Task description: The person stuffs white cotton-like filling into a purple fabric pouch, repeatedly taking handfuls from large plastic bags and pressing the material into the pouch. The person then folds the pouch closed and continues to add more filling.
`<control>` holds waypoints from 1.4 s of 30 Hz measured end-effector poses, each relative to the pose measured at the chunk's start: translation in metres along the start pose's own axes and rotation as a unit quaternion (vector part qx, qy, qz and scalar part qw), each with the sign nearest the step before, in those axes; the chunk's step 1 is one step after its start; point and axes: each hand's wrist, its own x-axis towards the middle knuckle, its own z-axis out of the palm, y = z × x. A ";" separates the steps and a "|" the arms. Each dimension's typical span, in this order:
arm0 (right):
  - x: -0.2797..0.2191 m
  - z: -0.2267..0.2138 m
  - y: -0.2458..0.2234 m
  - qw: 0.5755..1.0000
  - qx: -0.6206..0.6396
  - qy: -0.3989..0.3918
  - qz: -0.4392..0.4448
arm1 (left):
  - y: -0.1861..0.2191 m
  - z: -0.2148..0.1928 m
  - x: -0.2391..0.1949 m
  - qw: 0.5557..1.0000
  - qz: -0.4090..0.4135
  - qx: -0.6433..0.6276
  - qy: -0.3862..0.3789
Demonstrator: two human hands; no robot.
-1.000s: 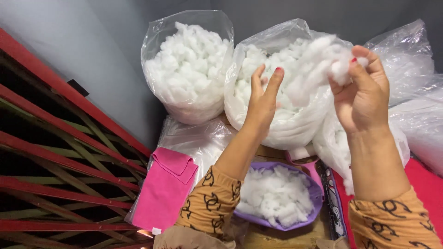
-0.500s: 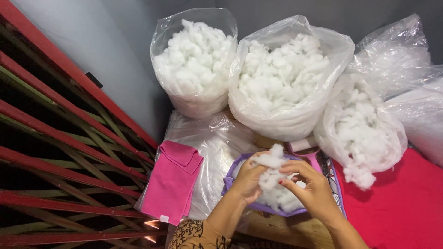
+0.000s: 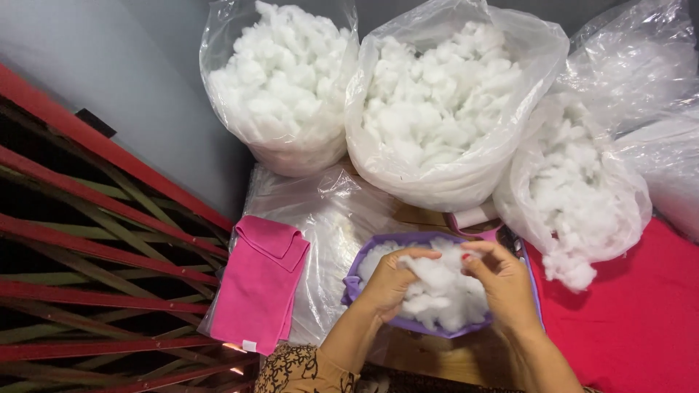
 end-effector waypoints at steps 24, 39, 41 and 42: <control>0.006 0.020 0.080 0.761 -0.584 -0.228 -0.167 | -0.038 -0.054 0.026 0.943 0.106 0.266 0.170; -0.006 0.003 0.002 0.972 -0.221 -0.030 -0.070 | 0.012 -0.019 -0.007 0.935 0.095 0.321 0.119; -0.012 -0.002 -0.011 0.955 -0.274 -0.019 -0.114 | 0.018 -0.021 -0.009 0.954 0.073 0.255 0.137; -0.015 -0.005 -0.017 0.932 -0.327 -0.008 -0.157 | 0.021 -0.021 -0.009 0.969 0.050 0.187 0.154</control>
